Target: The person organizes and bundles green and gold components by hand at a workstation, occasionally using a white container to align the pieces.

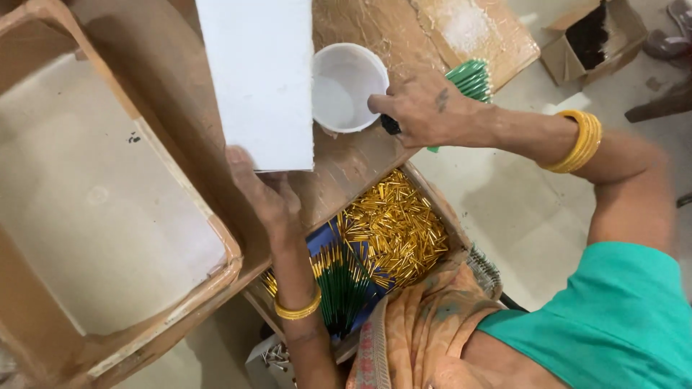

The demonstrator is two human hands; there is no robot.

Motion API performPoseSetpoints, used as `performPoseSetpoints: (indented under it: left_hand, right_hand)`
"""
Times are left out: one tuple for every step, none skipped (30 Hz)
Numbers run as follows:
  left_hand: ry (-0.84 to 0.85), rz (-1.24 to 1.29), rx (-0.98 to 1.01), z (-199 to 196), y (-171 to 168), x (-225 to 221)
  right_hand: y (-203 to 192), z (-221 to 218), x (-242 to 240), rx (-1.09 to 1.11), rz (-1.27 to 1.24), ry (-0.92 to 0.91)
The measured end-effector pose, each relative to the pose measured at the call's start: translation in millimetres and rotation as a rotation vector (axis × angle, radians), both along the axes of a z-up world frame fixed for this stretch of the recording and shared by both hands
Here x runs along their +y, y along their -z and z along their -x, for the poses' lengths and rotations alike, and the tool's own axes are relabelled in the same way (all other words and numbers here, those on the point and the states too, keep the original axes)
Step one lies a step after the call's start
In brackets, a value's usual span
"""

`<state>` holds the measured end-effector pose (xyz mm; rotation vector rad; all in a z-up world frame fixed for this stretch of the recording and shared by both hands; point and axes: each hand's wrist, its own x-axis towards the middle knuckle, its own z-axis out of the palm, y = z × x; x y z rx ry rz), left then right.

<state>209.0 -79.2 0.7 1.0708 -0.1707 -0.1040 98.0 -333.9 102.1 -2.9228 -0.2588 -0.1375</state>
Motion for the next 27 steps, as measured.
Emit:
performPoseSetpoints:
  left_hand:
    - [0.037, 0.063, -0.037, -0.6, 5.0, 3.2]
    - [0.035, 0.064, -0.041, -4.3, 13.7, 7.5]
    - [0.005, 0.125, -0.054, -8.1, 22.0, 11.7]
    - [-0.028, 0.185, -0.065, -10.7, 30.6, 16.9]
    - [-0.032, 0.184, -0.065, -12.1, 35.8, 26.1]
    - [-0.275, -0.128, -0.372, -15.1, 40.8, 34.4]
    - [-0.508, -0.446, -0.68, -18.2, 45.8, 42.8]
    - [-0.509, -0.442, -0.683, -19.4, 43.7, 44.7]
    - [-0.662, -0.656, -0.888, -20.9, 41.6, 46.7]
    - [-0.809, -0.874, -1.09, -21.6, 40.6, 47.9]
    - [-0.809, -0.869, -1.09, -21.3, 34.4, 45.8]
    - [-0.831, -0.853, -1.066, -19.4, 29.1, 44.1]
    - [-0.853, -0.836, -1.042, -18.1, 24.1, 41.9]
    - [-0.847, -0.834, -1.038, -23.0, 30.6, 43.0]
    - [-0.795, -0.772, -1.057, -27.9, 37.5, 43.1]
    - [-0.733, -0.708, -1.075, -30.7, 45.6, 42.4]
    - [-0.718, -0.705, -1.07, -33.3, 52.9, 44.9]
    - [-0.699, -0.591, -0.996, -38.3, 59.7, 45.6]
    - [-0.678, -0.48, -0.92, -43.2, 66.0, 46.4]
    - [-0.668, -0.474, -0.917, -42.0, 58.6, 46.9]
    - [-0.489, 0.052, -0.568, -40.7, 50.9, 48.2]
    - [-0.278, 0.546, -0.194, -39.2, 43.4, 50.7]
    - [-0.276, 0.549, -0.191, -36.7, 35.4, 48.5]
    - [-0.259, 0.545, -0.185, -36.4, 26.3, 46.8]
    - [-0.241, 0.541, -0.179, -36.9, 17.6, 45.2]
    - [-0.246, 0.543, -0.177, -32.8, 4.2, 42.4]
    - [-0.193, 0.605, -0.086, -29.8, -8.7, 39.5]
  right_hand:
    - [9.1, -1.9, 1.7, 0.122, 0.246, 0.049]
    - [14.0, -4.0, -2.2, 0.118, 0.247, 0.048]
    - [18.5, -6.1, -6.1, 0.01, 0.282, 0.004]
    - [23.3, -8.0, -9.5, -0.095, 0.315, -0.041]
    - [21.3, -9.2, -11.1, -0.096, 0.314, -0.045]
    - [19.7, -9.6, -12.8, -0.026, 0.328, 0.012]
    - [18.0, -10.0, -14.5, 0.044, 0.341, 0.069]
    - [18.5, -7.6, -20.9, 0.04, 0.342, 0.071]
    - [19.0, -5.3, -27.0, -0.015, 0.305, 0.065]
    - [19.8, -2.2, -33.7, -0.068, 0.268, 0.061]
    - [10.3, 1.7, -35.3, -0.069, 0.272, 0.063]
    - [1.2, 6.0, -36.7, -0.081, 0.191, 0.065]
    - [-7.6, 9.7, -38.5, -0.094, 0.111, 0.067]
    - [-16.5, 15.7, -41.9, -0.088, 0.113, 0.071]
    - [-25.1, 21.7, -46.2, -0.158, -0.109, 0.049]
    - [-32.5, 31.4, -50.3, -0.224, -0.333, 0.037]
    - [-23.6, 32.9, -61.0, -0.217, -0.332, 0.05]
    - [-15.3, 34.2, -72.7, -0.305, -0.611, 0.05]
    - [-7.5, 35.9, -84.1, -0.394, -0.889, 0.051]
    - [12.9, 35.3, -88.3, -0.395, -0.886, 0.062]
    - [33.1, 35.0, -91.8, -0.569, -0.927, -0.016]
    - [53.0, 32.6, -95.5, -0.737, -0.963, -0.117]
    - [46.3, 34.3, -89.6, -0.736, -0.959, -0.115]
    - [39.0, 32.4, -83.9, -0.731, -0.833, -0.055]
    - [32.1, 29.8, -78.1, -0.726, -0.705, 0.004]
    - [30.5, 29.5, -82.8, -0.721, -0.704, 0.0]
    - [29.4, 28.2, -87.7, -0.729, -0.883, -0.094]
